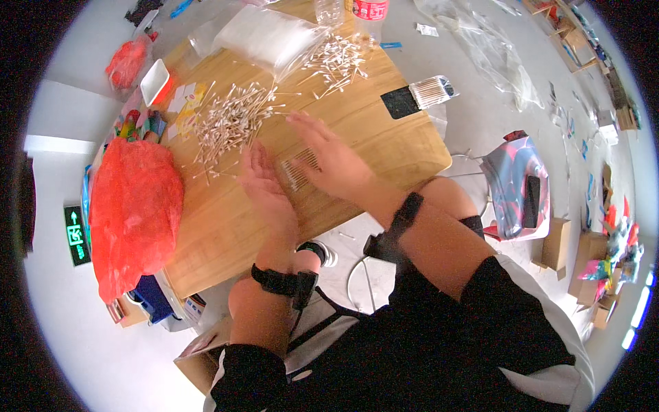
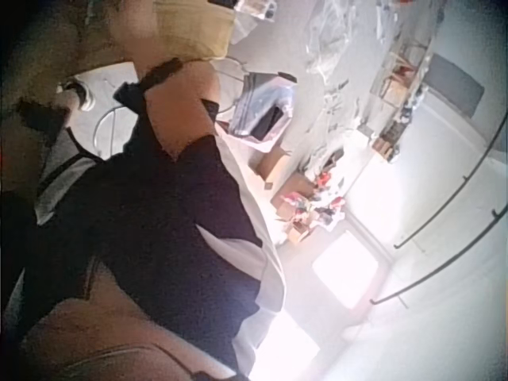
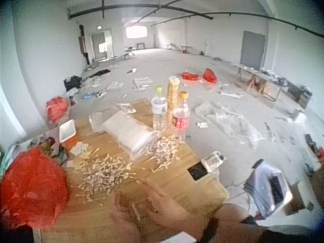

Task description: Sorting cotton swabs on a desk and packaging them into a plastic bag.

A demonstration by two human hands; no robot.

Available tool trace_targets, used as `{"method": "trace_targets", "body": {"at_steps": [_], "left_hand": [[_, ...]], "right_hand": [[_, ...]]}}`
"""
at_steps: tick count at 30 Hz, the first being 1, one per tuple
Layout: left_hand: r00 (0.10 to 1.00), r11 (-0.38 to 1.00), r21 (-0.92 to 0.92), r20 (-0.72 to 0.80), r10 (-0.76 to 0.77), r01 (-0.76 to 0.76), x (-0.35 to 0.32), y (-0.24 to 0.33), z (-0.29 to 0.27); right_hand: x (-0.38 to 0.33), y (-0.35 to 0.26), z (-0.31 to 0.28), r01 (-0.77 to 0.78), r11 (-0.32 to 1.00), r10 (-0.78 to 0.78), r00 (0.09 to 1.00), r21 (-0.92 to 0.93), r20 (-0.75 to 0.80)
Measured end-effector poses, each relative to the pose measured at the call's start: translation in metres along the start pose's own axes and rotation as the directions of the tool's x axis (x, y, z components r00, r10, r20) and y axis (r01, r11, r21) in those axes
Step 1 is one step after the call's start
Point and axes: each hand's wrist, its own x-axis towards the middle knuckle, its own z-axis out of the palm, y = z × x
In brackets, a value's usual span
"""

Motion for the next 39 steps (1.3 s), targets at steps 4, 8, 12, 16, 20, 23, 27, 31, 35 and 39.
{"method": "trace_targets", "body": {"at_steps": [4, 8, 12, 16, 20, 23, 27, 31, 35, 39], "left_hand": [[0.999, 0.999, 0.036, -0.014, -0.035, 0.036, 0.006, 0.007, -0.004], [0.997, 0.989, 0.134, 0.043, -0.067, 0.061, 0.004, 0.014, -0.005], [0.997, 0.987, 0.158, 0.078, -0.023, 0.010, 0.005, 0.010, -0.007], [0.994, 0.983, 0.184, 0.103, -0.024, 0.004, 0.006, 0.008, -0.008], [0.995, 0.989, 0.150, 0.096, -0.018, 0.003, 0.005, 0.005, -0.003], [0.994, 0.982, 0.185, 0.110, 0.007, -0.027, 0.003, 0.005, -0.001], [0.991, 0.978, 0.200, 0.133, 0.029, -0.056, 0.003, 0.002, 0.000], [0.993, 0.983, 0.182, 0.120, 0.008, -0.030, 0.004, 0.003, -0.001], [0.983, 0.890, 0.449, 0.183, -0.009, -0.075, 0.009, 0.022, -0.010], [0.954, 0.602, 0.773, 0.295, -0.061, -0.201, 0.020, 0.048, -0.032]], "right_hand": [[-0.003, 0.022, -0.024, 0.205, 0.944, -0.140, 0.958, -0.258, 0.248], [-0.001, 0.031, -0.032, 0.150, 0.962, -0.079, 0.953, -0.229, 0.292], [0.001, 0.037, -0.029, 0.177, 0.936, -0.096, 0.959, -0.304, 0.265], [0.002, 0.033, -0.026, 0.164, 0.932, -0.079, 0.962, -0.323, 0.260], [0.005, 0.031, -0.017, 0.087, 0.958, -0.034, 0.981, -0.275, 0.189], [0.004, 0.031, -0.013, 0.141, 0.925, -0.076, 0.979, -0.353, 0.192], [0.002, 0.031, -0.009, 0.182, 0.874, -0.100, 0.975, -0.450, 0.199], [0.002, 0.027, -0.007, 0.145, 0.891, -0.074, 0.981, -0.429, 0.178], [0.003, 0.025, -0.013, 0.161, 0.914, -0.092, 0.976, -0.371, 0.198], [0.003, 0.026, -0.022, 0.126, 0.953, -0.073, 0.978, -0.275, 0.197]]}}
